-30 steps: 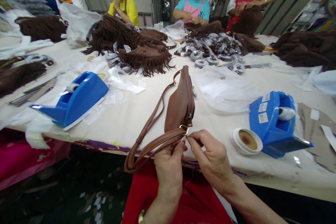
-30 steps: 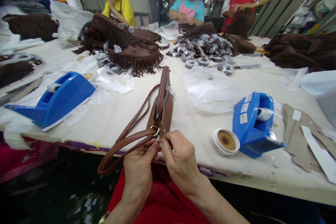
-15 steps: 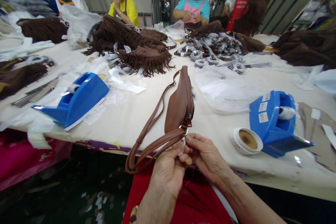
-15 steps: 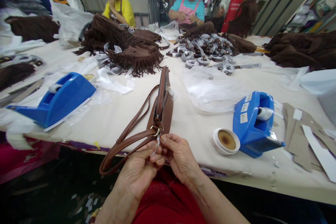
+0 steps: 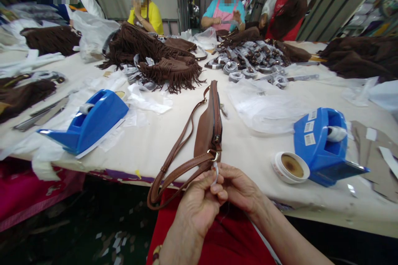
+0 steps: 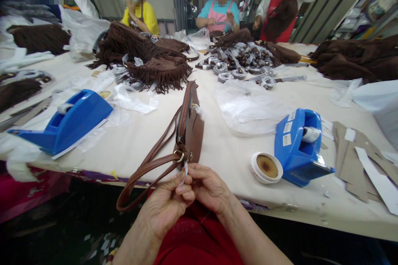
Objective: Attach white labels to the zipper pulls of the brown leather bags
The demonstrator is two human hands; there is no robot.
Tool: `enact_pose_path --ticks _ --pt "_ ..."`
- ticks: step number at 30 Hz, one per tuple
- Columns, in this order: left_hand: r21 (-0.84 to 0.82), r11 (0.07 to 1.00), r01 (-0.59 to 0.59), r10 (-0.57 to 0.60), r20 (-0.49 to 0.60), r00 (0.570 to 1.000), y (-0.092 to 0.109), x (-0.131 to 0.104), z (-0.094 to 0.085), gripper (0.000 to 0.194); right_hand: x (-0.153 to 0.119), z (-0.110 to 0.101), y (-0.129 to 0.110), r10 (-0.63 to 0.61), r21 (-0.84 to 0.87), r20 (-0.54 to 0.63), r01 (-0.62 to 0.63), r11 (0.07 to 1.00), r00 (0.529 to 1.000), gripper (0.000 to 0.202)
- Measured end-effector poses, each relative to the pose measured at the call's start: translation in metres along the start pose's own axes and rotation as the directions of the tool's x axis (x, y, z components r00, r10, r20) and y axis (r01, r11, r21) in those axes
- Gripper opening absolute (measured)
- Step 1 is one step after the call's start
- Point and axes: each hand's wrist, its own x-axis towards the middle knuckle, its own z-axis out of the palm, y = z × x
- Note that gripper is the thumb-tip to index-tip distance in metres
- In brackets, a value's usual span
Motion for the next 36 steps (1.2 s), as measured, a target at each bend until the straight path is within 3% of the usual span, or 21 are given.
enact_pose_path --ticks 4,7,11,14,18,23,29,32,36 --pt "0.066 0.998 -0.003 0.002 0.023 1.000 0.001 0.002 -0.006 0.017 -0.007 0.006 0.000 -0.054 -0.066 -0.036 0.051 0.997 0.998 0.020" --pt "0.184 0.979 -0.089 0.077 0.070 0.995 0.003 0.001 -0.013 0.010 -0.014 0.002 -0.002 -0.224 -0.269 -0.144 0.180 0.946 0.964 0.021" --pt "0.280 0.936 -0.215 0.184 0.131 0.974 0.000 -0.001 -0.017 0.012 -0.020 -0.008 -0.008 -0.589 -0.660 -0.217 0.327 0.676 0.779 0.025" --pt "0.401 0.855 -0.329 0.291 0.156 0.944 -0.004 -0.002 -0.017 0.013 -0.019 -0.012 -0.012 -0.699 -0.761 -0.155 0.367 0.535 0.698 0.024" --pt "0.501 0.725 -0.472 0.455 0.166 0.875 0.003 0.000 -0.015 0.013 -0.013 -0.008 -0.015 -0.724 -0.835 -0.028 0.382 0.396 0.689 0.026" --pt "0.526 0.703 -0.478 0.454 0.185 0.871 0.029 -0.001 -0.017 0.013 0.001 0.005 -0.016 -0.689 -0.887 0.203 0.429 0.172 0.696 0.013" --pt "0.564 0.646 -0.514 0.489 0.211 0.846 0.056 -0.007 -0.018 0.009 0.013 0.017 -0.010 -0.619 -0.879 0.316 0.468 0.094 0.719 0.012" --pt "0.513 0.685 -0.517 0.515 0.160 0.842 0.069 -0.008 -0.015 0.011 0.014 0.024 0.000 -0.633 -0.886 0.354 0.464 0.010 0.689 0.009" --pt "0.425 0.754 -0.501 0.528 0.061 0.847 0.091 -0.006 -0.011 0.010 0.023 0.038 0.017 -0.666 -0.871 0.449 0.460 -0.175 0.596 0.013"
